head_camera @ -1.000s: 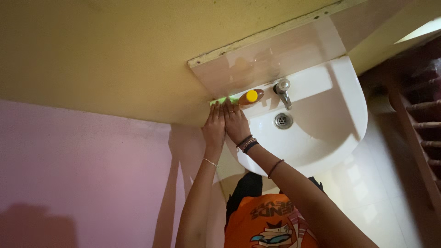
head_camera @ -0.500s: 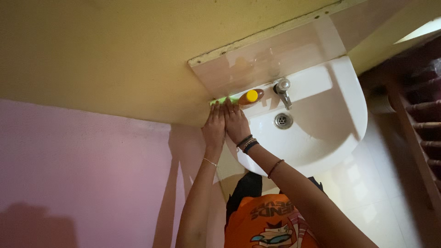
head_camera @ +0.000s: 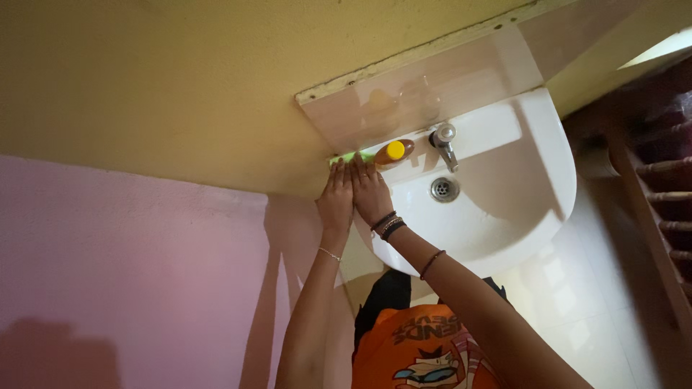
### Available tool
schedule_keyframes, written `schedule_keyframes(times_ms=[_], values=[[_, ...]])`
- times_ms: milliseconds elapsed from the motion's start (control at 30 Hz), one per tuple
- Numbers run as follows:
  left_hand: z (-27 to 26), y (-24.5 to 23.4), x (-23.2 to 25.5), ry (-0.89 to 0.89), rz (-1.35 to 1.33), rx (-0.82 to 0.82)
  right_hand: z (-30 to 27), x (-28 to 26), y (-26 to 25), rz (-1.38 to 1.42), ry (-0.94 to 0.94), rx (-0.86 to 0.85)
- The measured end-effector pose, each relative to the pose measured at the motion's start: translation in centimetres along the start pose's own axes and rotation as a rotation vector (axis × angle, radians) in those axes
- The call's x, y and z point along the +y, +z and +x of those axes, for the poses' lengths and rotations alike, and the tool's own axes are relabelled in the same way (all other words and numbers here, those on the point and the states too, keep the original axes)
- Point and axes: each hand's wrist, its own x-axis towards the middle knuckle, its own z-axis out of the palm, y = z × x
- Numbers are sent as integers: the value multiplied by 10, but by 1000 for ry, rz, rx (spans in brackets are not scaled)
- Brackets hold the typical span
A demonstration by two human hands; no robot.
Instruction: The person uses a green cloth to wipe the surface of a white wall-mounted sink, including the basin, faucet, and surrounding wall area. The person repeatedly wipes and folds the cloth while cleaning the sink.
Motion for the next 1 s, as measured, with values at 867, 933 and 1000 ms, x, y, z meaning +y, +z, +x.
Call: schedule_keyframes(times_ms=[867,933,1000], values=[[-21,-33,20,-84,103,-160,-27,-4,-24,68,-41,-63],[-19,-22,14,-76,-12,-121,-22,-5,-21,65,-28,-29],[-12,-7,0,-55,-230,36,-7,-3,-13,31,-16,41]])
